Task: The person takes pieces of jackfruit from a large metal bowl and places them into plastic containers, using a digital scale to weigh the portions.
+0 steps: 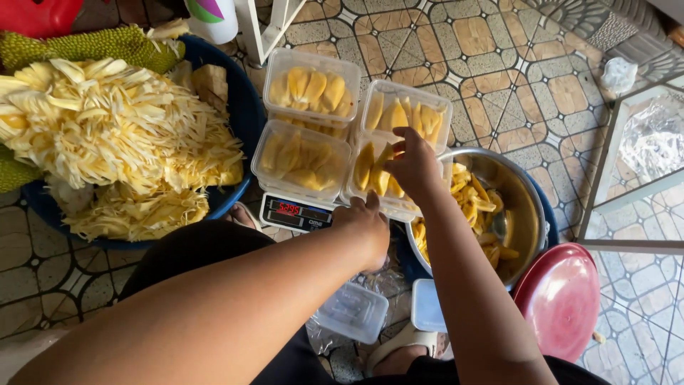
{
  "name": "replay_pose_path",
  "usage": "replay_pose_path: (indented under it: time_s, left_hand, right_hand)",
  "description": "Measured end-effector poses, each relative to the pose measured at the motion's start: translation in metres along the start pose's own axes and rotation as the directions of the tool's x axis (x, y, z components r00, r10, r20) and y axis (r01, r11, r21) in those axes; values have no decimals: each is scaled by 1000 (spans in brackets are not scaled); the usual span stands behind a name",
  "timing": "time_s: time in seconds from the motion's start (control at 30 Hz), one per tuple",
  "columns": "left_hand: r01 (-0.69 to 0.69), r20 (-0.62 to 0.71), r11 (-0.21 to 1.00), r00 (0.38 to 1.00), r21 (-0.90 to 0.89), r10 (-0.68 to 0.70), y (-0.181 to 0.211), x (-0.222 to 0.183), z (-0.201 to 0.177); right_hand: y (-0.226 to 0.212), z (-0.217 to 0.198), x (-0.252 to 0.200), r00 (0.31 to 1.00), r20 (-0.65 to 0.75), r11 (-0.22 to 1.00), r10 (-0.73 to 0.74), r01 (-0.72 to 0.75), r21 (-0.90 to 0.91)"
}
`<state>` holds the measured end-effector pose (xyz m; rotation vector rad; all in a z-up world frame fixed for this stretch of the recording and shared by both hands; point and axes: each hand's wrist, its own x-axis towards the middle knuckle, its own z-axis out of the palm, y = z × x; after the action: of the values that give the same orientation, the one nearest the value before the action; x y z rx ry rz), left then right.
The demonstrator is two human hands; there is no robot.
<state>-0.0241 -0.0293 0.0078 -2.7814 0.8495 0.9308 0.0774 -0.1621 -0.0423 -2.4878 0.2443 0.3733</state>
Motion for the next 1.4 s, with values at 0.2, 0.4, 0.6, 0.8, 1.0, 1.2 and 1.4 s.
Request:
replay_pose_path:
  time_s: [0.2, 0.4, 0.6, 0.8, 1.0, 1.2, 1.4]
  left_hand:
    - [-26, 84, 986, 996, -163, 40, -10, -13, -20]
    - [-116, 103, 979, 986, -165, 134, -17, -54, -51]
    - [-168, 245, 978, 950, -122, 194, -35, -62, -14]
    - [-34, -447, 976, 885, 214, 129, -49, -55, 132]
    - [-30, -266, 988, 961, 154, 71, -38, -38, 89]
    - [-150, 565, 989, 815, -8, 128, -39, -6, 4]
    - [-137, 414, 987, 896, -88, 162, -41, -13, 2]
  right_hand:
    - [32, 45, 19, 975, -91, 955, -203, 176, -237]
    - [10, -24, -20, 802, -492, 863, -338, 473, 179]
    - [221, -104, 23, 852, -334, 722, 403, -72, 688]
    - [460, -10, 32, 618, -450, 764, 645, -532, 366]
    - [379, 40, 58, 900, -412, 903, 141, -287, -319]
    - [368, 23, 74, 917, -170, 865, 362, -398, -306]
    - [381, 35, 59, 713, -320, 781, 624, -577, 239]
